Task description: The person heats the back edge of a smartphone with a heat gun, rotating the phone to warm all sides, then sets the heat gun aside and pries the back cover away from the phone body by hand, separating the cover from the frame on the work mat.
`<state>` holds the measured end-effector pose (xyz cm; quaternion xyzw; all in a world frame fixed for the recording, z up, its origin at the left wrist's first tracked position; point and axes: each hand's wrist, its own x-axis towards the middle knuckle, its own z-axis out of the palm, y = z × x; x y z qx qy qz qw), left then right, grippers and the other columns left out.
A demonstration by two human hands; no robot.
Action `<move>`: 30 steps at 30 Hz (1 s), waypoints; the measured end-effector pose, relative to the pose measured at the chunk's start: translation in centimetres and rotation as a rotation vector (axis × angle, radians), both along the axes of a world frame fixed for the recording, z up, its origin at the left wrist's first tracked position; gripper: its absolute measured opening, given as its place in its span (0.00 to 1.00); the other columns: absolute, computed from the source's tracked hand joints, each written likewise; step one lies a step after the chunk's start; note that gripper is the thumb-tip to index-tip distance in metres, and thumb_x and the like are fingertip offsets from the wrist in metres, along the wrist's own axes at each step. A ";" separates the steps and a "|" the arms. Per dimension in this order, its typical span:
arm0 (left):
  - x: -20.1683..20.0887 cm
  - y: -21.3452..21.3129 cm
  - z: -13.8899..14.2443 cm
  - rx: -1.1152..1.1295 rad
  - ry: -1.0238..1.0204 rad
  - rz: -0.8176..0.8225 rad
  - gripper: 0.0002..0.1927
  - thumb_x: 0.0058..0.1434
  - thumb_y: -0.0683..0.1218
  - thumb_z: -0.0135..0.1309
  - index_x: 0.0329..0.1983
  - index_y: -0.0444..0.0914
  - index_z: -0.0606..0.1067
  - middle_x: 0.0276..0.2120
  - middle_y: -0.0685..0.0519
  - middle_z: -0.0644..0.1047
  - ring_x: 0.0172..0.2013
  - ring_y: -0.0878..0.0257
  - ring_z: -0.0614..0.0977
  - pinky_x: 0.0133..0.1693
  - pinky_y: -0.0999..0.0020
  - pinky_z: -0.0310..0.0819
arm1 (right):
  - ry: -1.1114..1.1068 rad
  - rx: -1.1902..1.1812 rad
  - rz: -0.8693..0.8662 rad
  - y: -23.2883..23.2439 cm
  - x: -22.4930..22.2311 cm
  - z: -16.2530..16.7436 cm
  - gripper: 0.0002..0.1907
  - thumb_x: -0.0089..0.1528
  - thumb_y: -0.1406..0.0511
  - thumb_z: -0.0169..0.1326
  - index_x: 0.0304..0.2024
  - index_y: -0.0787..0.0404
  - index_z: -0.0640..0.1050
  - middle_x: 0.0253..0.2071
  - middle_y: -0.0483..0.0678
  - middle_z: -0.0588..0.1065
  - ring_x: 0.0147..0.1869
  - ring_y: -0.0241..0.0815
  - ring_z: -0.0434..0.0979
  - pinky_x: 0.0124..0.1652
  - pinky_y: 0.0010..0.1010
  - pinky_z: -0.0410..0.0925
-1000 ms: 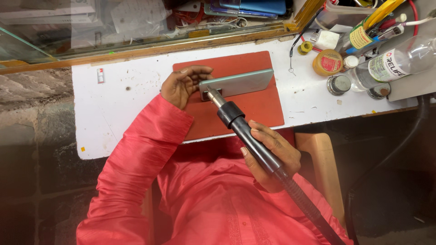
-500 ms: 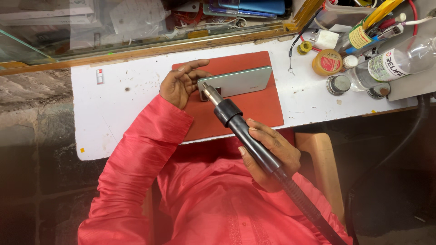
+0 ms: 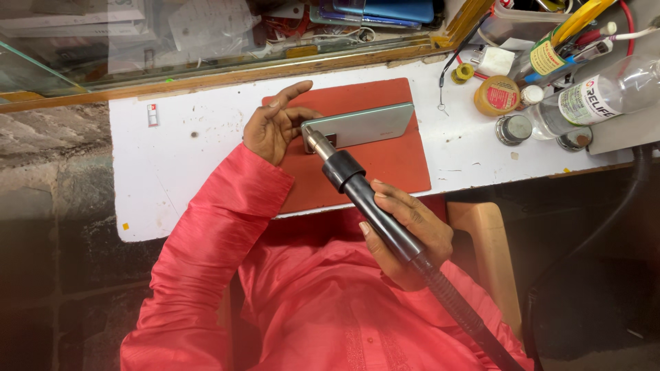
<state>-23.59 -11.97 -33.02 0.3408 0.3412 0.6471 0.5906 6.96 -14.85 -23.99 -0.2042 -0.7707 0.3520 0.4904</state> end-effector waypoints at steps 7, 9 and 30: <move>0.1 0.2 0.0 -0.003 0.000 0.031 0.37 0.68 0.57 0.34 0.77 0.33 0.57 0.47 0.38 0.81 0.45 0.53 0.82 0.50 0.62 0.76 | -0.029 -0.063 0.013 -0.9 -0.1 -1.3 0.22 0.54 0.78 0.64 0.51 0.70 0.77 0.54 0.63 0.79 0.62 0.54 0.81 0.57 0.36 0.78; 0.0 0.2 -0.1 0.009 0.002 0.031 0.37 0.68 0.57 0.34 0.77 0.33 0.57 0.46 0.38 0.81 0.44 0.53 0.82 0.48 0.62 0.77 | -0.042 -0.083 0.025 -1.0 0.0 -1.6 0.22 0.54 0.78 0.64 0.52 0.70 0.77 0.54 0.62 0.78 0.62 0.53 0.81 0.57 0.35 0.78; 0.2 0.1 0.0 0.026 -0.016 0.024 0.37 0.69 0.57 0.35 0.77 0.34 0.56 0.47 0.37 0.81 0.46 0.52 0.82 0.51 0.60 0.75 | -0.059 -0.085 0.038 -1.1 0.3 -1.7 0.22 0.54 0.77 0.64 0.52 0.70 0.77 0.54 0.62 0.79 0.61 0.53 0.82 0.57 0.35 0.78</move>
